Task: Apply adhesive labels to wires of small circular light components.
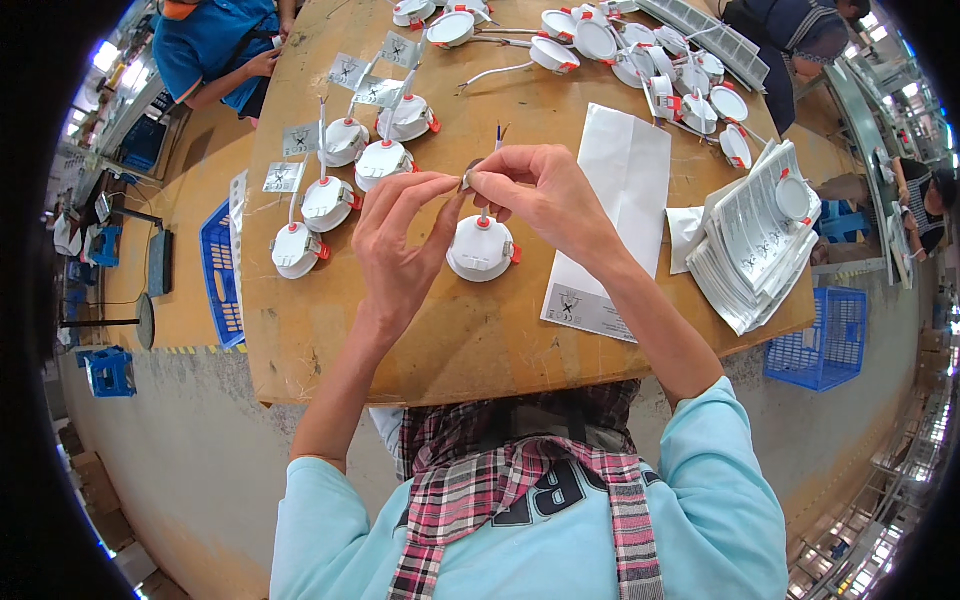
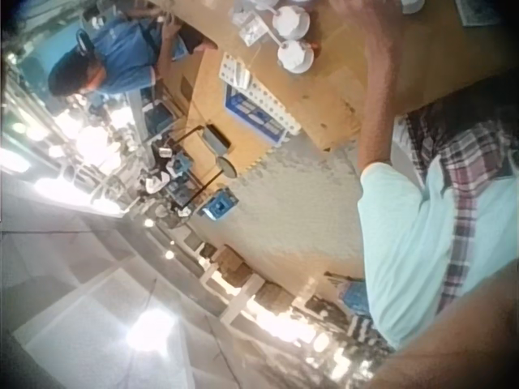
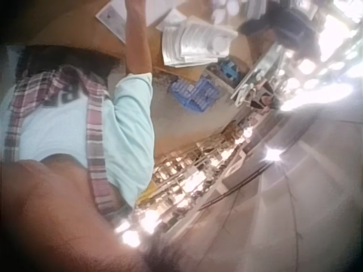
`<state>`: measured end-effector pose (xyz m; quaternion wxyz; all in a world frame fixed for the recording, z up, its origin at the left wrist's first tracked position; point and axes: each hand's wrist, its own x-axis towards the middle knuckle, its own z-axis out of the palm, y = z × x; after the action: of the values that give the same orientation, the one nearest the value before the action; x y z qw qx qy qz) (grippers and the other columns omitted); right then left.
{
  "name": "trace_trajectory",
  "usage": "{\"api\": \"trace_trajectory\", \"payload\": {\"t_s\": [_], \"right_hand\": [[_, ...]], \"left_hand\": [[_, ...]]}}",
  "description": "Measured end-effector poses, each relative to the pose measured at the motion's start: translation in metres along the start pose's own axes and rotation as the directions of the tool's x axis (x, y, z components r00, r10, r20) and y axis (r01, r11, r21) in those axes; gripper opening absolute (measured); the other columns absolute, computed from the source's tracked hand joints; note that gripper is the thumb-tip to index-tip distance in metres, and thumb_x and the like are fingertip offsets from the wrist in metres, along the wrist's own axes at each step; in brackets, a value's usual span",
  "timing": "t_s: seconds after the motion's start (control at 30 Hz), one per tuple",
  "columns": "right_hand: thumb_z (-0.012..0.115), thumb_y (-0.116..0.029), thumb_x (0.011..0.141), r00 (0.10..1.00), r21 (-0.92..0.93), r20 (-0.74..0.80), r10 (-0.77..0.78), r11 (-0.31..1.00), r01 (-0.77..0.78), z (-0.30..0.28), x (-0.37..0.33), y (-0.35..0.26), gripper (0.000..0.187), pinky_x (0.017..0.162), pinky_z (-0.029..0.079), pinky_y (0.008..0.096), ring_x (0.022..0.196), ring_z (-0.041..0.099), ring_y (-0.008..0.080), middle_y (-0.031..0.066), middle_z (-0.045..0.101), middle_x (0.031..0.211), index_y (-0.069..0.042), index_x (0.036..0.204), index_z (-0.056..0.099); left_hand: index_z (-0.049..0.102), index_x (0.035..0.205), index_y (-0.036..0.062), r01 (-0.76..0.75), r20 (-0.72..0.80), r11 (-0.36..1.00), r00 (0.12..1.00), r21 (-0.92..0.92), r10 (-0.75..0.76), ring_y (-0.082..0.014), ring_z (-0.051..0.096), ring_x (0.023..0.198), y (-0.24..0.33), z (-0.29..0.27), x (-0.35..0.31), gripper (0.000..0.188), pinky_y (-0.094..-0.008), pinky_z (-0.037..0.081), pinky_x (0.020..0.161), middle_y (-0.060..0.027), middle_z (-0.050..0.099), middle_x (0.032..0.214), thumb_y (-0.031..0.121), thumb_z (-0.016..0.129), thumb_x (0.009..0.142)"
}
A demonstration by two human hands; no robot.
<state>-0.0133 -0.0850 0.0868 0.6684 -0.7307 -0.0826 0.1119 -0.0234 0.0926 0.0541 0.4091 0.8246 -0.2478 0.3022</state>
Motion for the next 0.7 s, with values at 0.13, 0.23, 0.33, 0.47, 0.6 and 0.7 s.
{"api": "trace_trajectory", "payload": {"t_s": [0.13, 0.23, 0.33, 0.47, 0.6, 0.7], "right_hand": [[0.06, -0.014, 0.09, 1.0, 0.018, 0.002, -0.016, 1.0, 0.016, 0.0027, 0.0032, -0.0007, 0.021, 0.063, 0.051, 0.0228, 0.069, 0.061, 0.0098, 0.007, 0.066, 0.079, 0.005, 0.094, 0.067], [0.06, -0.013, 0.089, 1.0, 0.037, -0.002, -0.019, 0.999, 0.019, 0.0043, 0.0036, 0.0002, 0.021, 0.063, 0.051, 0.0228, 0.069, 0.061, 0.0099, 0.0072, 0.066, 0.079, 0.005, 0.095, 0.067], [0.06, -0.014, 0.089, 1.0, 0.056, -0.012, -0.02, 0.998, 0.021, 0.0045, 0.0044, 0.0008, 0.023, 0.063, 0.051, 0.0232, 0.068, 0.061, 0.01, 0.0078, 0.066, 0.079, 0.007, 0.095, 0.067], [0.06, -0.015, 0.089, 1.0, 0.072, -0.014, -0.003, 0.997, 0.004, 0.0045, 0.0054, 0.0024, 0.024, 0.064, 0.052, 0.0237, 0.069, 0.061, 0.0105, 0.0082, 0.066, 0.08, 0.006, 0.095, 0.067], [0.059, -0.016, 0.091, 0.999, 0.068, 0.0, 0.045, 0.997, -0.045, 0.002, 0.0032, 0.001, 0.023, 0.066, 0.052, 0.0238, 0.072, 0.062, 0.0108, 0.0082, 0.067, 0.082, 0.005, 0.096, 0.067], [0.059, -0.018, 0.091, 0.999, 0.06, 0.006, 0.05, 0.997, -0.051, 0.0001, 0.0026, 0.0001, 0.025, 0.067, 0.052, 0.0242, 0.073, 0.063, 0.0112, 0.0085, 0.067, 0.082, 0.005, 0.096, 0.066]], "left_hand": [[0.067, 0.091, 0.0071, -0.01, -0.02, 0.999, 1.0, 0.043, 0.011, -0.0209, 0.061, 0.085, -0.0032, -0.0011, 0.0014, 0.018, -0.0338, 0.047, 0.078, -0.0032, 0.066, 0.088, 0.004, 0.073, 0.074], [0.067, 0.09, 0.0073, -0.007, -0.017, 0.998, 1.0, 0.057, 0.008, -0.0207, 0.062, 0.085, -0.0047, -0.0001, 0.0017, 0.017, -0.0337, 0.047, 0.079, -0.0031, 0.067, 0.087, 0.003, 0.072, 0.074], [0.066, 0.09, 0.0082, -0.005, -0.013, 0.998, 1.0, 0.063, 0.005, -0.021, 0.061, 0.084, -0.0046, -0.0004, 0.0022, 0.018, -0.0351, 0.046, 0.081, -0.0026, 0.066, 0.087, 0.003, 0.071, 0.074], [0.066, 0.089, 0.0078, -0.036, -0.019, 0.995, 0.999, 0.098, 0.038, -0.02, 0.062, 0.082, -0.0048, 0.0002, 0.0042, 0.017, -0.035, 0.046, 0.081, -0.0022, 0.066, 0.086, 0.003, 0.071, 0.074], [0.065, 0.088, 0.0076, -0.116, -0.006, 0.984, 0.993, 0.137, 0.118, -0.0187, 0.062, 0.08, -0.007, 0.0022, 0.0051, 0.016, -0.0356, 0.046, 0.082, -0.0017, 0.066, 0.085, 0.003, 0.071, 0.074], [0.065, 0.089, 0.0076, -0.15, 0.009, 0.977, 0.989, 0.152, 0.151, -0.0176, 0.062, 0.08, -0.0056, 0.0021, 0.0065, 0.017, -0.0361, 0.046, 0.083, -0.0014, 0.065, 0.084, 0.003, 0.071, 0.073]]}}
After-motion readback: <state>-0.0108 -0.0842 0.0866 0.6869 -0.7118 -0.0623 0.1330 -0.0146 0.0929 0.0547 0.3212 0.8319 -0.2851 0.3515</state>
